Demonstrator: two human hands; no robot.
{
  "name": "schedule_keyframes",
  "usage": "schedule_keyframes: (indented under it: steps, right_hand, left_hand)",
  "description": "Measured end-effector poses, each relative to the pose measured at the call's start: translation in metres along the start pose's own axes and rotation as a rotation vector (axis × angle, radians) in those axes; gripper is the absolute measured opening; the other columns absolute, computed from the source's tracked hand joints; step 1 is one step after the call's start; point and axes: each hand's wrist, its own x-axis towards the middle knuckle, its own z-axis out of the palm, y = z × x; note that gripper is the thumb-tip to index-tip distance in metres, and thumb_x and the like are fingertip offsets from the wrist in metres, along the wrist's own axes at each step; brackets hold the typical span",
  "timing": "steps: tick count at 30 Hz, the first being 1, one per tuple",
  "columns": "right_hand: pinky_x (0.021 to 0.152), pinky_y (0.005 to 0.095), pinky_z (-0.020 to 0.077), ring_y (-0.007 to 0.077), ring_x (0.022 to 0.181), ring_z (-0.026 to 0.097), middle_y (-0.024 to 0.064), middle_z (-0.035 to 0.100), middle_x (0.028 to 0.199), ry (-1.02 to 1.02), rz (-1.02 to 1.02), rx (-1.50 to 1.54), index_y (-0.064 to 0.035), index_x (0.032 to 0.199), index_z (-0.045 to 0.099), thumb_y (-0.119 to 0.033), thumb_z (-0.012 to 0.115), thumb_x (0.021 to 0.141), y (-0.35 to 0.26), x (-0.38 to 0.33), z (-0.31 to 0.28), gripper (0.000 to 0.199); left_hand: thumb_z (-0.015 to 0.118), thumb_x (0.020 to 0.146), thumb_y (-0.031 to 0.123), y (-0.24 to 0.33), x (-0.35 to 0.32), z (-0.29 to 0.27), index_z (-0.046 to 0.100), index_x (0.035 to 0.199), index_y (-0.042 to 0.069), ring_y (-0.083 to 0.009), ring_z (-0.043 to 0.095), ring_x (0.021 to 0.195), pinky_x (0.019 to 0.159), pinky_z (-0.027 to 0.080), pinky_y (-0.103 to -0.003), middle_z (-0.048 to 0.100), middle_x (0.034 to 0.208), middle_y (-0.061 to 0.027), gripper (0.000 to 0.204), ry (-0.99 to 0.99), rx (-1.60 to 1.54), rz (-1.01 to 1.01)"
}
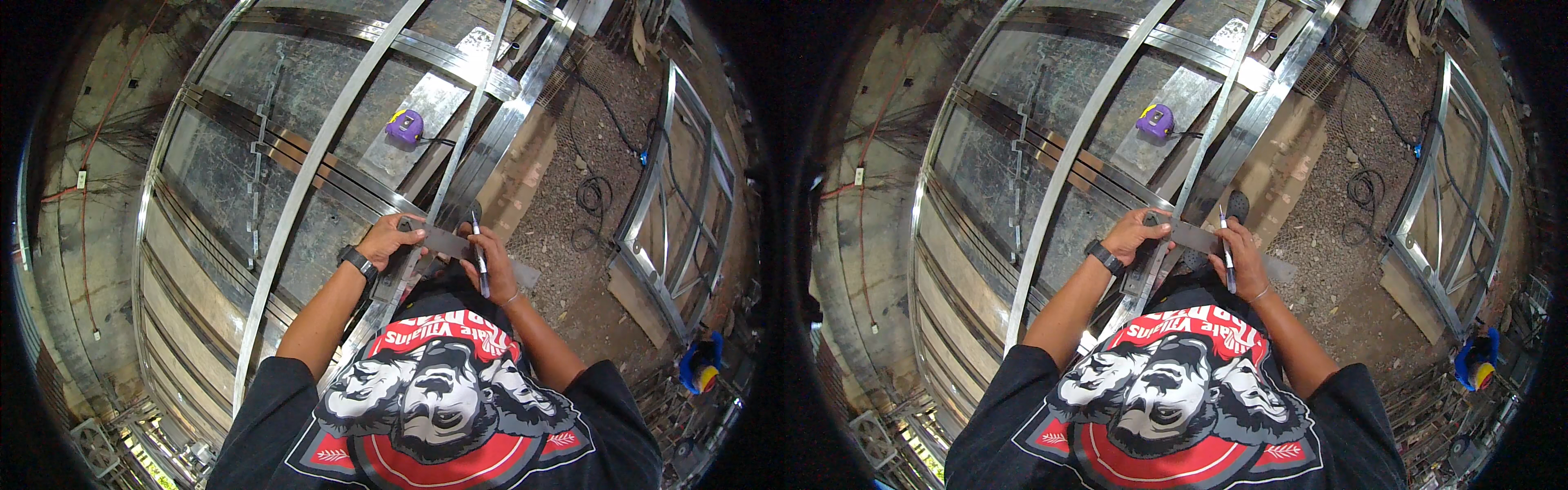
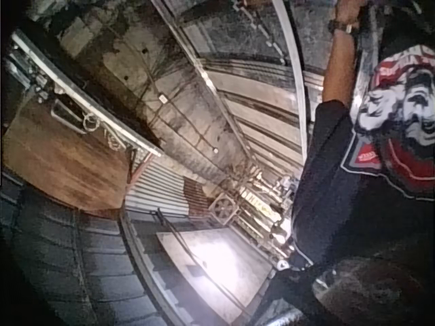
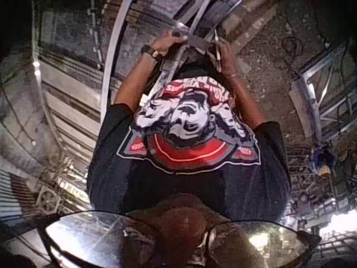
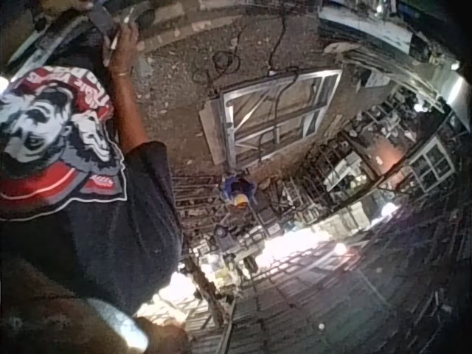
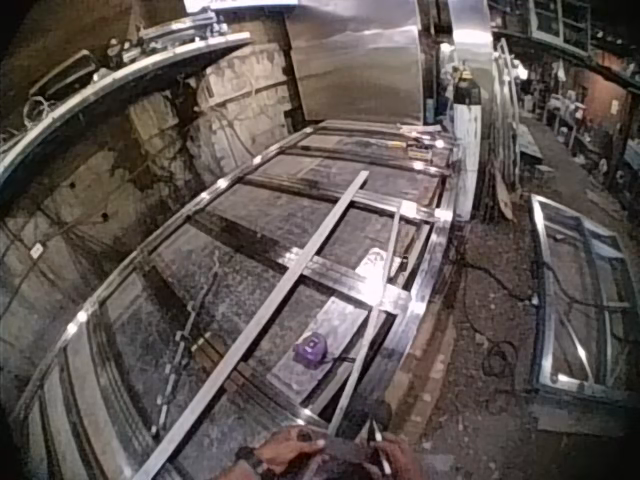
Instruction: The person measures a metal frame with a tape measure and marks it with a marker. They then use a square tool to draw lines on the frame.
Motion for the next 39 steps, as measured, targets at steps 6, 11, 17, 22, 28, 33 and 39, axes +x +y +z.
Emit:
schedule_keyframes:
  steps: [6, 11, 17, 22, 28, 33, 39]
  right_hand:
    - [0.108, 0.0451, 0.0486, 0.0389, 0.125, 0.062, 0.0216, 0.064, 0.132, 0.06, 0.0, 0.014, -0.0036, 0.132, 0.058, -0.011, 0.078, 0.091, -0.012, 0.005, -0.009, 0.046]
    - [0.098, 0.0324, 0.0543, 0.0166, 0.111, 0.07, 0.01, 0.073, 0.119, 0.058, 0.532, 0.834, -0.0013, 0.122, 0.065, -0.011, 0.064, 0.104, -0.038, 0.037, -0.009, 0.021]
    - [0.092, 0.0287, 0.0575, 0.0143, 0.101, 0.074, 0.0084, 0.077, 0.108, -0.061, 0.614, 0.907, -0.0008, 0.115, 0.071, -0.011, 0.07, 0.101, -0.028, 0.052, 0.005, 0.018]
    - [0.088, 0.0279, 0.0591, 0.0148, 0.099, 0.075, 0.0083, 0.077, 0.106, -0.026, 0.636, 0.908, -0.0007, 0.114, 0.071, -0.009, 0.071, 0.099, -0.021, 0.047, 0.011, 0.017]
    - [0.089, 0.0275, 0.0591, 0.0143, 0.098, 0.075, 0.008, 0.077, 0.105, -0.067, 0.652, 0.883, -0.0009, 0.113, 0.071, -0.01, 0.071, 0.098, -0.019, 0.05, 0.009, 0.017]
    - [0.086, 0.0282, 0.0587, 0.0138, 0.096, 0.074, 0.0072, 0.077, 0.102, -0.084, 0.634, 0.839, -0.001, 0.111, 0.071, -0.009, 0.071, 0.098, -0.022, 0.053, 0.006, 0.016]
    - [0.085, 0.0285, 0.0563, 0.0119, 0.092, 0.071, 0.005, 0.076, 0.098, -0.087, 0.602, 0.734, -0.0005, 0.112, 0.07, -0.012, 0.072, 0.097, -0.015, 0.045, 0.002, 0.019]
  left_hand:
    - [0.081, 0.093, 0.008, -0.005, 0.003, -0.003, 0.064, 0.127, 0.002, -0.0246, 0.076, 0.083, 0.071, 0.065, -0.037, 0.073, 0.106, -0.0138, 0.039, -0.004, -0.022, 0.0]
    - [0.079, 0.094, 0.007, -0.001, -0.002, 0.002, 0.065, 0.126, 0.002, -0.0256, 0.077, 0.085, 0.071, 0.066, -0.038, 0.072, 0.104, -0.0124, 0.036, 0.021, 0.013, -0.035]
    - [0.078, 0.095, 0.007, -0.002, -0.002, 0.005, 0.065, 0.127, 0.003, -0.0251, 0.077, 0.085, 0.07, 0.066, -0.038, 0.072, 0.104, -0.0114, 0.035, 0.02, 0.039, -0.018]
    - [0.078, 0.095, 0.007, -0.001, -0.003, 0.007, 0.065, 0.127, 0.003, -0.0245, 0.077, 0.084, 0.067, 0.066, -0.037, 0.072, 0.104, -0.0109, 0.034, 0.017, 0.023, -0.037]
    - [0.079, 0.095, 0.008, -0.005, -0.003, 0.003, 0.065, 0.127, 0.004, -0.0246, 0.077, 0.084, 0.068, 0.066, -0.037, 0.072, 0.103, -0.0106, 0.035, 0.023, 0.007, -0.037]
    - [0.079, 0.095, 0.008, -0.003, -0.004, 0.005, 0.065, 0.126, 0.004, -0.0244, 0.077, 0.085, 0.069, 0.066, -0.037, 0.073, 0.104, -0.0108, 0.034, 0.023, 0.012, -0.037]
    - [0.08, 0.094, 0.008, -0.003, -0.003, 0.004, 0.064, 0.126, 0.003, -0.0241, 0.077, 0.084, 0.069, 0.066, -0.038, 0.073, 0.105, -0.0114, 0.036, 0.005, 0.0, -0.037]
